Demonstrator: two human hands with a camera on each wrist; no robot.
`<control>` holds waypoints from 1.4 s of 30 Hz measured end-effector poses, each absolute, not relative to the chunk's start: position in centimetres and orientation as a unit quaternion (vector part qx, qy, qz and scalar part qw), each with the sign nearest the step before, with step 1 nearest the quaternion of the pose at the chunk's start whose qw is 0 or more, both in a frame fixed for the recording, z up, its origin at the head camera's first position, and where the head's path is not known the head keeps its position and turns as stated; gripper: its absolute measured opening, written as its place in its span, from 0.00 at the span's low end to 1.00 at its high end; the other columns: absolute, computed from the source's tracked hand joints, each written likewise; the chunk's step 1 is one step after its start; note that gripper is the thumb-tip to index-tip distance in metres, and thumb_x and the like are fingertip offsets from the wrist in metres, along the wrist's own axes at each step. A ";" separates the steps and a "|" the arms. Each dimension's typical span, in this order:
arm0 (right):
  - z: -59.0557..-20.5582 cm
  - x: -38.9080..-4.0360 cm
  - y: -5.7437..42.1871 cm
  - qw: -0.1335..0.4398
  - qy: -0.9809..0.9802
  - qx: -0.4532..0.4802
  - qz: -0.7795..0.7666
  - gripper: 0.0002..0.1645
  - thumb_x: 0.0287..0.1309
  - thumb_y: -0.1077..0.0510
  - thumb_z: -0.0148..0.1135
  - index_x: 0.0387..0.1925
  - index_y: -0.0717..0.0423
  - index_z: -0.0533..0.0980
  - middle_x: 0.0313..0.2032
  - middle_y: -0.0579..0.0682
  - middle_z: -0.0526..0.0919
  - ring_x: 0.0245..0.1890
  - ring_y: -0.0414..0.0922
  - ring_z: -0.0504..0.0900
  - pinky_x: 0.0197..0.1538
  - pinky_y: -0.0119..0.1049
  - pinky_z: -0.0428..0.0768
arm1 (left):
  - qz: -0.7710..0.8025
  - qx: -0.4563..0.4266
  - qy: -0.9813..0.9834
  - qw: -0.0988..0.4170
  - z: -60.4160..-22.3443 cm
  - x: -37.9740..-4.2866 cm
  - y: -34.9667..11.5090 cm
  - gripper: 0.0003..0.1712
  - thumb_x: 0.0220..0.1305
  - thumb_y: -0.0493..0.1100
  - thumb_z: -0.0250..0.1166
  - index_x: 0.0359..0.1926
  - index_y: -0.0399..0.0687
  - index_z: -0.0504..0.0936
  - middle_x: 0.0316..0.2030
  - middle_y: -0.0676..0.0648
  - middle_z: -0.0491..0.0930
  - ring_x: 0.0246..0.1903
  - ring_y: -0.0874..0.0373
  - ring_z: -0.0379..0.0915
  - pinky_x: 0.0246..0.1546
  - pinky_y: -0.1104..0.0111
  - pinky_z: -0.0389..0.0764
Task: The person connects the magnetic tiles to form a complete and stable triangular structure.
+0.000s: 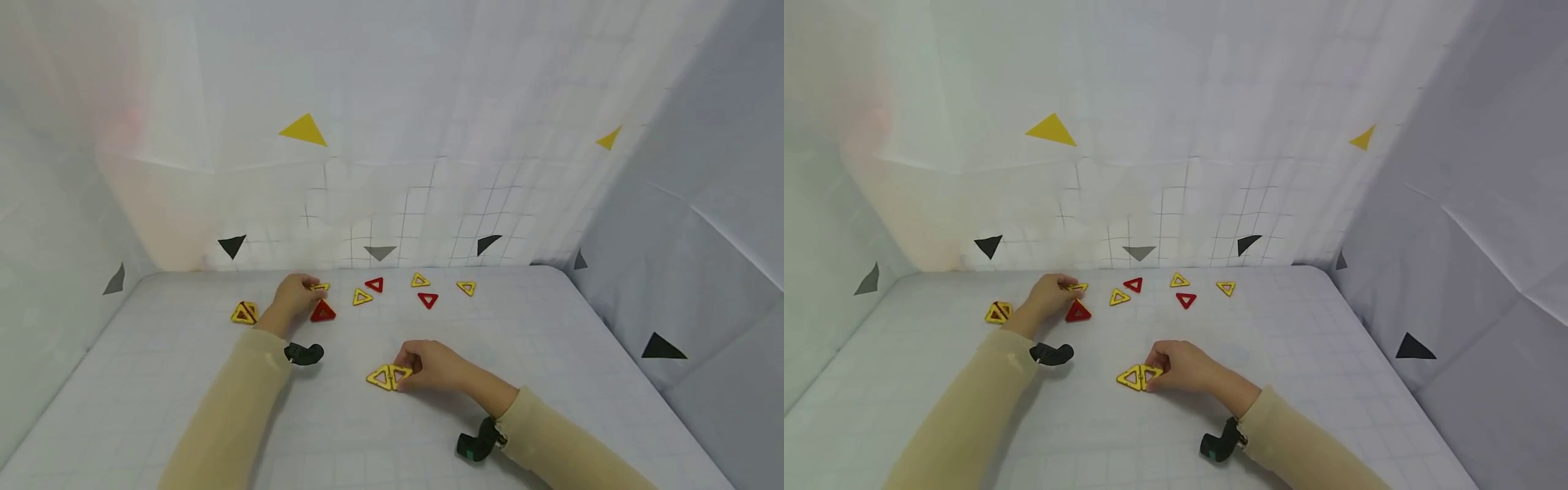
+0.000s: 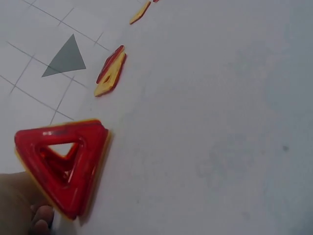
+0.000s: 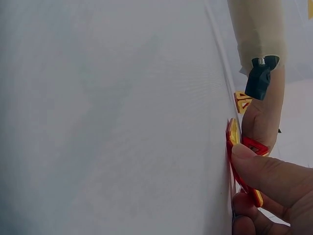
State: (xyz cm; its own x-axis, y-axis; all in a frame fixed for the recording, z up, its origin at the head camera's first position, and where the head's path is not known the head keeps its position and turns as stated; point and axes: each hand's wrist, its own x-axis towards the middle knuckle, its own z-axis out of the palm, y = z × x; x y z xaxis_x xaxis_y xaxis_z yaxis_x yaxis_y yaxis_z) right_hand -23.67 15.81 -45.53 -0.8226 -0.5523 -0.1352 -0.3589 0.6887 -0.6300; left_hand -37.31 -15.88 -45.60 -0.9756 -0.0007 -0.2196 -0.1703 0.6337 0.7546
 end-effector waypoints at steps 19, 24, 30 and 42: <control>-45.4 -23.5 15.8 0.159 0.905 -0.247 -0.307 0.16 0.51 0.49 0.78 0.39 0.42 0.80 0.31 0.37 0.79 0.32 0.39 0.75 0.36 0.33 0.75 | 0.383 -0.031 0.921 0.062 -45.5 -35.9 -16.9 0.27 0.69 0.47 0.65 0.64 0.39 0.73 0.60 0.37 0.69 0.57 0.44 0.66 0.62 0.51 0.68; -45.4 -23.5 15.9 0.156 0.907 -0.246 -0.304 0.16 0.51 0.48 0.78 0.39 0.42 0.80 0.31 0.37 0.79 0.32 0.38 0.75 0.36 0.33 0.75 | 0.378 -0.037 0.924 0.035 -45.6 -35.6 -17.3 0.29 0.70 0.48 0.63 0.66 0.38 0.72 0.63 0.34 0.68 0.62 0.41 0.64 0.65 0.49 0.65; -45.3 -23.4 15.8 0.157 0.905 -0.250 -0.306 0.16 0.51 0.49 0.78 0.39 0.43 0.80 0.31 0.38 0.79 0.32 0.39 0.75 0.36 0.33 0.75 | 0.389 -0.050 0.920 0.026 -45.1 -35.1 -17.7 0.32 0.72 0.51 0.61 0.69 0.36 0.69 0.66 0.34 0.67 0.67 0.40 0.61 0.67 0.49 0.63; -45.5 -23.4 15.8 0.158 0.906 -0.242 -0.309 0.16 0.51 0.48 0.78 0.39 0.43 0.80 0.31 0.37 0.79 0.32 0.39 0.75 0.37 0.33 0.75 | 0.391 -0.006 0.920 -0.011 -42.9 -31.4 -17.8 0.30 0.72 0.51 0.62 0.66 0.37 0.73 0.60 0.34 0.72 0.61 0.40 0.68 0.59 0.50 0.72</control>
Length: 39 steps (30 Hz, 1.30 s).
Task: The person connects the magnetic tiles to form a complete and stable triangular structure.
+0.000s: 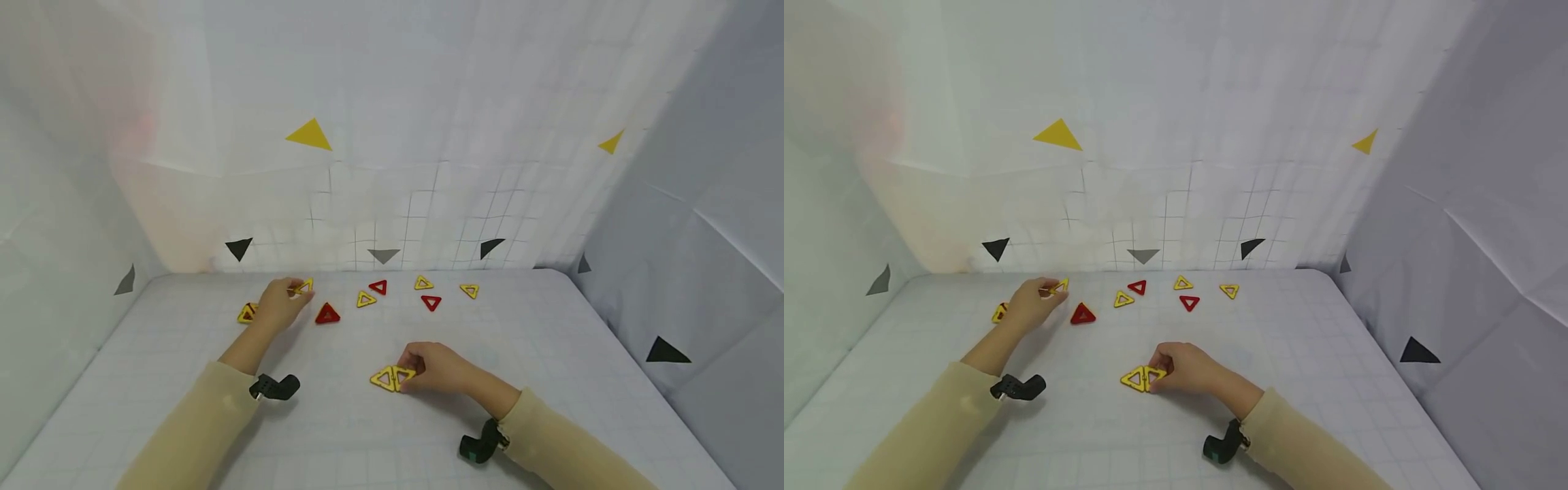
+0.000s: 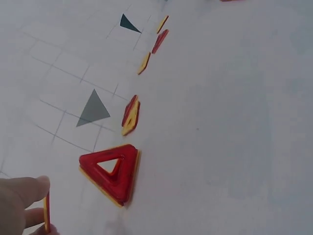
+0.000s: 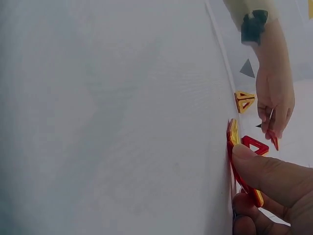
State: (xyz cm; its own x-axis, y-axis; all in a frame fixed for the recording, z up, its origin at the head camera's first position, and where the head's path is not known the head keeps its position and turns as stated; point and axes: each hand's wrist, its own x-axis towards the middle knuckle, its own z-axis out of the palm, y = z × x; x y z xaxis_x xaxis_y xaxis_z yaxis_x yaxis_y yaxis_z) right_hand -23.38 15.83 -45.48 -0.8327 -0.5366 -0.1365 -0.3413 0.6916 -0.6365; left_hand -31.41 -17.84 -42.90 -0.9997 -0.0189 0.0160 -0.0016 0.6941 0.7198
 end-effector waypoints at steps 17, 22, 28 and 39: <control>-45.3 -23.3 15.9 0.154 0.906 -0.239 -0.314 0.17 0.50 0.50 0.79 0.38 0.44 0.79 0.31 0.38 0.79 0.32 0.40 0.75 0.37 0.33 0.76 | -0.359 -0.082 -0.930 0.010 -42.1 -23.5 -16.3 0.29 0.66 0.54 0.68 0.63 0.47 0.79 0.56 0.44 0.78 0.54 0.45 0.74 0.51 0.51 0.77; -45.4 -23.3 15.8 0.152 0.906 -0.239 -0.315 0.17 0.50 0.49 0.79 0.38 0.44 0.79 0.31 0.38 0.79 0.33 0.40 0.75 0.37 0.34 0.76 | -0.362 -0.092 -0.927 -0.028 -42.9 -22.3 -15.7 0.24 0.62 0.53 0.72 0.57 0.51 0.83 0.49 0.49 0.80 0.49 0.51 0.75 0.44 0.58 0.79; -45.5 -23.2 15.7 0.156 0.906 -0.234 -0.316 0.17 0.50 0.50 0.79 0.39 0.45 0.79 0.31 0.38 0.79 0.33 0.40 0.75 0.36 0.34 0.76 | -0.377 -0.100 -0.917 -0.087 -43.6 -21.3 -15.0 0.19 0.59 0.49 0.74 0.50 0.52 0.86 0.39 0.54 0.79 0.40 0.58 0.73 0.32 0.67 0.78; -45.3 -23.1 15.6 0.156 0.908 -0.236 -0.308 0.17 0.50 0.50 0.79 0.38 0.45 0.79 0.31 0.39 0.79 0.33 0.40 0.75 0.37 0.34 0.75 | -0.348 -0.166 -0.917 -0.108 -45.2 -20.9 -14.2 0.20 0.56 0.50 0.76 0.49 0.52 0.86 0.41 0.57 0.80 0.40 0.62 0.73 0.45 0.63 0.77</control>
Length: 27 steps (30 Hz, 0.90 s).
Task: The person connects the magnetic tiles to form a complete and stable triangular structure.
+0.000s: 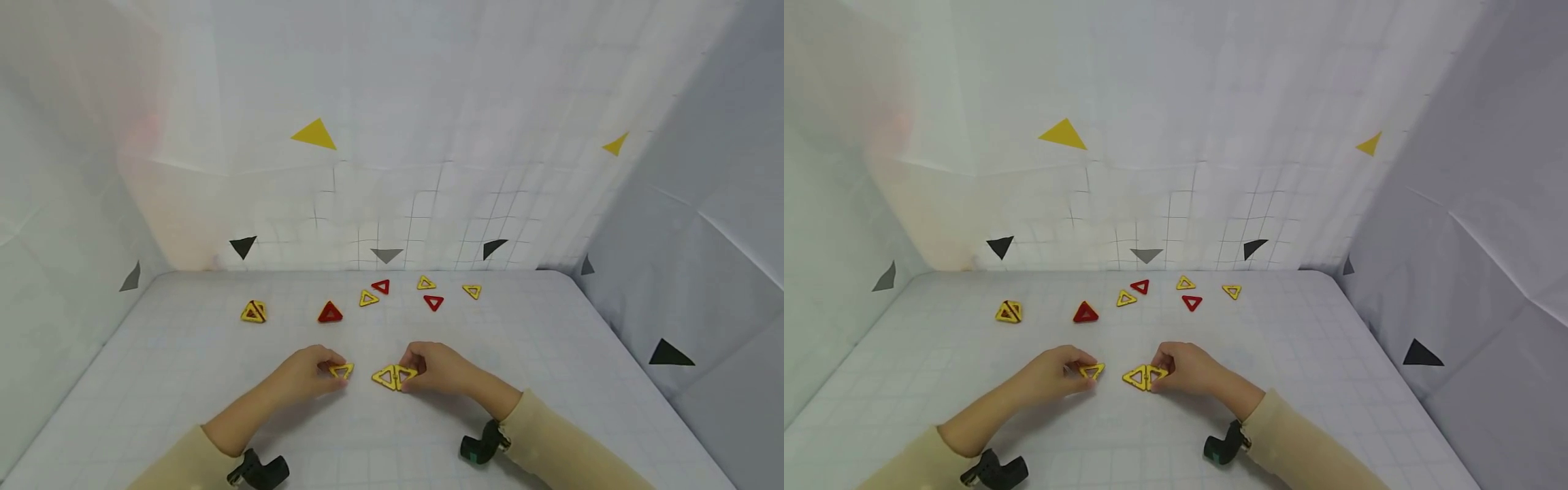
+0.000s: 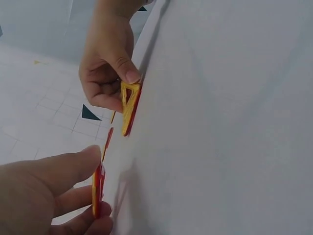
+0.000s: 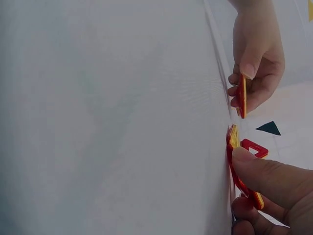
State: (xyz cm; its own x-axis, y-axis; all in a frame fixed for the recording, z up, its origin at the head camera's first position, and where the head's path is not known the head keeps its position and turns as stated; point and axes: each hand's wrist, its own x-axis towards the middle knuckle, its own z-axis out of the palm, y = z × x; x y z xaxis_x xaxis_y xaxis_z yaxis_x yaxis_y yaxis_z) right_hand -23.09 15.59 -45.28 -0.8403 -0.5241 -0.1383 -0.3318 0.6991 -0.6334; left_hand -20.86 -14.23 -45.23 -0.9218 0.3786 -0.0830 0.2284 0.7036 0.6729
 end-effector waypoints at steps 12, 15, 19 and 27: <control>-45.7 -23.1 15.5 0.147 0.910 -0.240 -0.304 0.18 0.50 0.47 0.79 0.39 0.44 0.79 0.31 0.39 0.78 0.33 0.40 0.75 0.37 0.34 0.76 | 0.317 0.184 0.927 0.079 -46.0 -20.4 -13.6 0.19 0.53 0.47 0.78 0.46 0.50 0.85 0.38 0.57 0.76 0.35 0.64 0.70 0.39 0.66 0.75; -45.7 -23.0 15.5 0.139 0.913 -0.242 -0.296 0.19 0.50 0.47 0.79 0.41 0.43 0.79 0.30 0.38 0.78 0.32 0.39 0.75 0.37 0.33 0.76 | 0.324 0.179 0.926 0.078 -45.8 -20.2 -13.5 0.18 0.54 0.44 0.78 0.46 0.50 0.85 0.36 0.57 0.76 0.35 0.64 0.71 0.38 0.67 0.76; -45.5 -22.9 15.6 0.140 0.914 -0.243 -0.293 0.18 0.51 0.48 0.78 0.42 0.43 0.80 0.30 0.37 0.78 0.32 0.38 0.76 0.38 0.33 0.76 | 0.332 0.178 0.924 0.075 -45.7 -19.9 -13.5 0.15 0.55 0.40 0.77 0.45 0.49 0.86 0.34 0.58 0.76 0.33 0.64 0.72 0.36 0.68 0.76; -45.1 -22.8 15.7 0.137 0.915 -0.245 -0.290 0.15 0.53 0.50 0.76 0.43 0.44 0.81 0.30 0.37 0.78 0.32 0.38 0.76 0.37 0.33 0.76 | 0.323 0.173 0.928 0.071 -45.5 -19.1 -12.9 0.12 0.55 0.44 0.77 0.40 0.48 0.86 0.29 0.58 0.75 0.30 0.63 0.70 0.31 0.70 0.74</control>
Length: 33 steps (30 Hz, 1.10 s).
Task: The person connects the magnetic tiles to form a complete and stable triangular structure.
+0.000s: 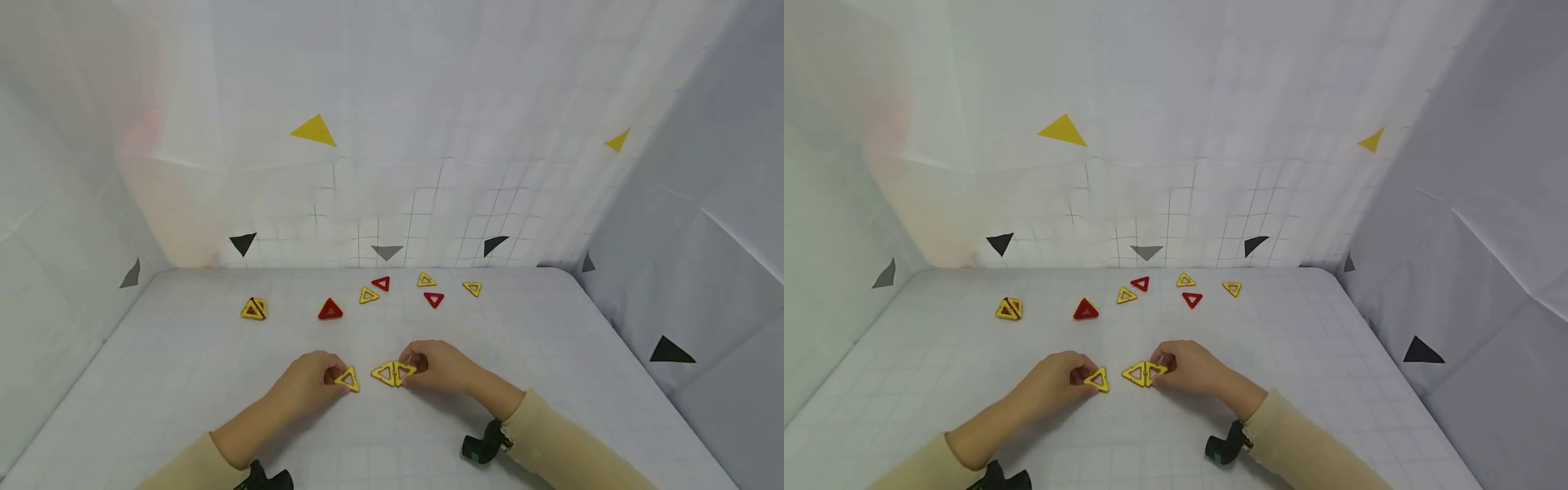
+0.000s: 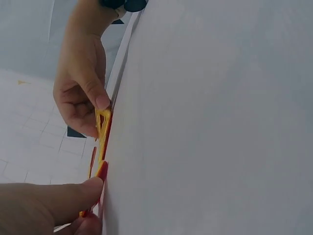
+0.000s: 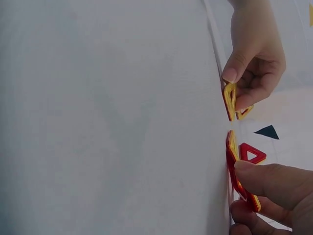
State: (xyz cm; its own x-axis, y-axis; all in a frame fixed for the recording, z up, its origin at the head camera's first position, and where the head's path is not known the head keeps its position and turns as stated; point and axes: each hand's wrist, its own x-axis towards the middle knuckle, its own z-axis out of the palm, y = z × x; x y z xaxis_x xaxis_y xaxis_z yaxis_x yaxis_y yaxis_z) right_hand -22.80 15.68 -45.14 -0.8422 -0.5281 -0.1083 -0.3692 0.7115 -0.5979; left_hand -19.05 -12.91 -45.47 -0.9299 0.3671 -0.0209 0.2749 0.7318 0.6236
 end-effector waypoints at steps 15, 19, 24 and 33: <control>-45.1 -22.2 14.6 0.123 0.932 -0.209 -0.269 0.18 0.54 0.47 0.76 0.44 0.46 0.81 0.29 0.38 0.77 0.30 0.39 0.74 0.35 0.34 0.75 | 0.292 0.152 0.943 0.039 -46.2 -18.9 -10.9 0.12 0.58 0.46 0.75 0.41 0.49 0.85 0.27 0.59 0.74 0.27 0.64 0.69 0.30 0.69 0.73; -45.1 -22.2 14.6 0.118 0.934 -0.211 -0.264 0.18 0.54 0.47 0.75 0.45 0.47 0.81 0.28 0.38 0.77 0.29 0.38 0.74 0.34 0.33 0.74 | 0.280 0.150 0.947 0.045 -46.1 -19.2 -10.5 0.25 0.56 0.51 0.76 0.51 0.45 0.83 0.30 0.56 0.72 0.29 0.62 0.67 0.32 0.68 0.71; -45.2 -22.3 14.6 0.114 0.933 -0.214 -0.265 0.20 0.55 0.46 0.75 0.46 0.48 0.81 0.27 0.38 0.76 0.29 0.38 0.73 0.33 0.32 0.74 | 0.275 0.167 0.946 0.043 -46.0 -19.4 -10.2 0.27 0.56 0.51 0.77 0.54 0.47 0.83 0.32 0.56 0.72 0.30 0.62 0.66 0.32 0.68 0.71; -45.5 -22.3 14.3 0.118 0.933 -0.207 -0.270 0.20 0.54 0.47 0.76 0.46 0.49 0.81 0.26 0.39 0.76 0.27 0.39 0.73 0.31 0.33 0.72 | 0.273 0.174 0.946 0.026 -46.4 -19.4 -9.5 0.18 0.58 0.50 0.75 0.48 0.50 0.85 0.29 0.56 0.71 0.28 0.63 0.66 0.29 0.69 0.70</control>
State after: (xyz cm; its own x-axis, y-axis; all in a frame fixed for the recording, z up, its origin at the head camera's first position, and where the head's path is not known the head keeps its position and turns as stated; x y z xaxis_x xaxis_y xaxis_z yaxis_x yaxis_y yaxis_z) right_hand -22.25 14.30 -45.50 -0.8864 -0.4503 -0.1077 -0.3235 0.7688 -0.5517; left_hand -19.40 -9.53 -46.40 -0.9378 0.3440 0.0470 0.3161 0.7900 0.5253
